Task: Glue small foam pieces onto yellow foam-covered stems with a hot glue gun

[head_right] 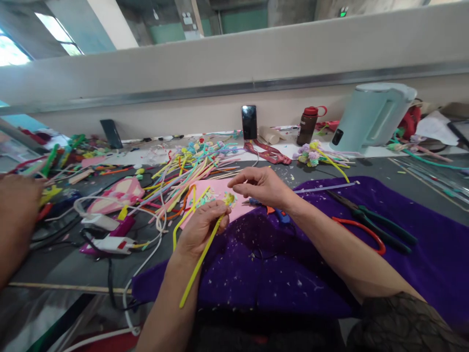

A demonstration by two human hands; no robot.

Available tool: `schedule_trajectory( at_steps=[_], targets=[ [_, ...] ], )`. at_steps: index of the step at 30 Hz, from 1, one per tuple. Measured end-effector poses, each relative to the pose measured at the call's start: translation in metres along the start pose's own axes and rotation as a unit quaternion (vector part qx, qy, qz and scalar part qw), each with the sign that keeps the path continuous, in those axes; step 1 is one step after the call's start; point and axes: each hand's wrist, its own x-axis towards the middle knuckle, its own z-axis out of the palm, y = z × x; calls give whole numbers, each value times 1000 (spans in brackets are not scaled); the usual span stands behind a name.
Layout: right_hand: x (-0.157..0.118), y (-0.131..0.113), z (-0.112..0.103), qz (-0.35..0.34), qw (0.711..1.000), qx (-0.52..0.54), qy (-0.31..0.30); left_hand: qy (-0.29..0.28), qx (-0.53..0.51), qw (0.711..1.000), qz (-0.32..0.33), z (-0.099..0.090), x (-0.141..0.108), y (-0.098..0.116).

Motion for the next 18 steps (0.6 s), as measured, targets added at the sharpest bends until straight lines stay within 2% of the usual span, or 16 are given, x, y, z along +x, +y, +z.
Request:
schedule_trajectory(
  at_steps=[4, 11, 18],
  targets=[
    [1, 0, 0, -20, 999, -24, -20, -4, 10, 1000, -1, 0, 0, 1],
    [-1, 2, 3, 27, 999, 5, -38, -15, 58, 998, 7, 0, -1, -1],
    [-2, 2, 3, 27, 997, -30, -59, -15, 91, 996, 14, -2, -1, -2]
  ],
)
